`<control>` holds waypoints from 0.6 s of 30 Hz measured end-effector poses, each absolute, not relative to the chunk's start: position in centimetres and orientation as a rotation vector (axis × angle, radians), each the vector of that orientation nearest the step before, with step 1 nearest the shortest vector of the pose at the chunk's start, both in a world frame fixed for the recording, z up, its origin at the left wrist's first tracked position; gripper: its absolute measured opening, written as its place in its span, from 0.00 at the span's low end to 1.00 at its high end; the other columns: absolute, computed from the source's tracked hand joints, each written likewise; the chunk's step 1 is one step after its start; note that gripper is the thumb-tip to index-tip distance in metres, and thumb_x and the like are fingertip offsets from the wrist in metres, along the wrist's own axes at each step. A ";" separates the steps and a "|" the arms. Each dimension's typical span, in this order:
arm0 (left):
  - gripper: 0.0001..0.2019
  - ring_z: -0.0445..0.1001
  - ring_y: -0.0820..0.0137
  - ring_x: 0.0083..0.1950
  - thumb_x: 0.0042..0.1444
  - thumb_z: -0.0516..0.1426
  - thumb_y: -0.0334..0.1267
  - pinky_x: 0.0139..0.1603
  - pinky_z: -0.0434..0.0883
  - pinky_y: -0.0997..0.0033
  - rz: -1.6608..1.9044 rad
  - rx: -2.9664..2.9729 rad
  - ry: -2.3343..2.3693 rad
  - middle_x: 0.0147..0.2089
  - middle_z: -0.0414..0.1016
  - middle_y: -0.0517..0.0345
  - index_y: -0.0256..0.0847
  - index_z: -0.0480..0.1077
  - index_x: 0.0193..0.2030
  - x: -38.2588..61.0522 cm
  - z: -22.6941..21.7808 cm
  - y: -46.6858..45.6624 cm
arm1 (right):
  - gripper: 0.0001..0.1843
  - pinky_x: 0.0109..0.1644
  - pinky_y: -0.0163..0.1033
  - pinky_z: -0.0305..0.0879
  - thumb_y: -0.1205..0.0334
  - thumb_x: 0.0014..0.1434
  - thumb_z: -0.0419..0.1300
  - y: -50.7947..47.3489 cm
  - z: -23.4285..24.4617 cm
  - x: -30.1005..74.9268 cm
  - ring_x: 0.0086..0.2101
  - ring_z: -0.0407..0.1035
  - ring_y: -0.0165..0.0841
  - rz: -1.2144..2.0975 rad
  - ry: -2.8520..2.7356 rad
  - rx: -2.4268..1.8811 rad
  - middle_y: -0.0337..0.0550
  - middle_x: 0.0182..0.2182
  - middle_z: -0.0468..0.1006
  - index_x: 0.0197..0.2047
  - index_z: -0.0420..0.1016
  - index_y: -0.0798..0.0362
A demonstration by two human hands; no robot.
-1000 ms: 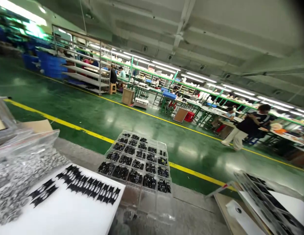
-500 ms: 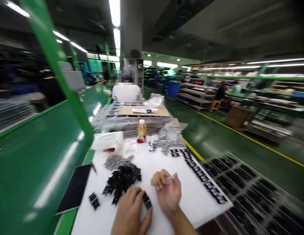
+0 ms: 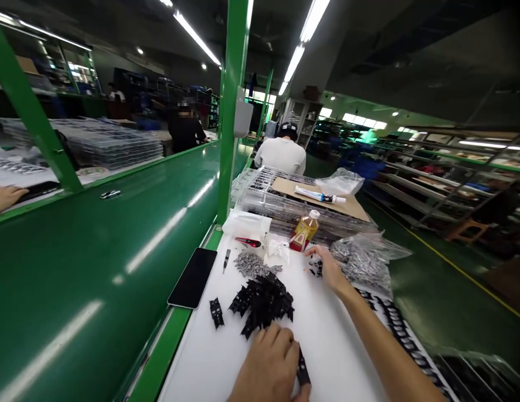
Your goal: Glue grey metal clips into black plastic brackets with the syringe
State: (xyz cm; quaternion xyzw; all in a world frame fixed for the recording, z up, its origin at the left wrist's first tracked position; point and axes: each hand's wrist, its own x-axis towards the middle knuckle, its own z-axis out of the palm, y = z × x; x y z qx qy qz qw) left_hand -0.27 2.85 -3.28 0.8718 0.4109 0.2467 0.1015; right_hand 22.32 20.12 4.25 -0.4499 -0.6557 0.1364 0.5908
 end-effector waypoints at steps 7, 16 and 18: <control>0.18 0.71 0.56 0.53 0.60 0.66 0.48 0.47 0.70 0.56 0.659 2.536 1.203 0.51 0.75 0.51 0.41 0.72 0.50 -0.4 -0.9 2.0 | 0.18 0.53 0.50 0.74 0.45 0.71 0.60 16.2 4.0 20.7 0.46 0.74 0.37 0.004 -1.896 -1.038 0.44 0.46 0.79 0.49 0.77 0.52; 0.17 0.69 0.49 0.57 0.68 0.58 0.43 0.51 0.70 0.47 0.584 2.480 1.105 0.59 0.74 0.41 0.35 0.71 0.58 -0.1 0.1 2.5 | 0.09 0.59 0.52 0.71 0.58 0.73 0.59 18.3 -1.1 19.5 0.50 0.74 0.39 0.166 -2.296 -1.385 0.45 0.49 0.79 0.49 0.78 0.53; 0.18 0.70 0.50 0.56 0.68 0.58 0.44 0.50 0.70 0.47 0.600 2.496 1.100 0.59 0.74 0.42 0.34 0.71 0.59 0.0 0.1 2.4 | 0.07 0.56 0.50 0.71 0.63 0.72 0.58 18.5 -0.9 19.6 0.48 0.73 0.40 0.163 -2.288 -1.398 0.47 0.46 0.79 0.45 0.77 0.54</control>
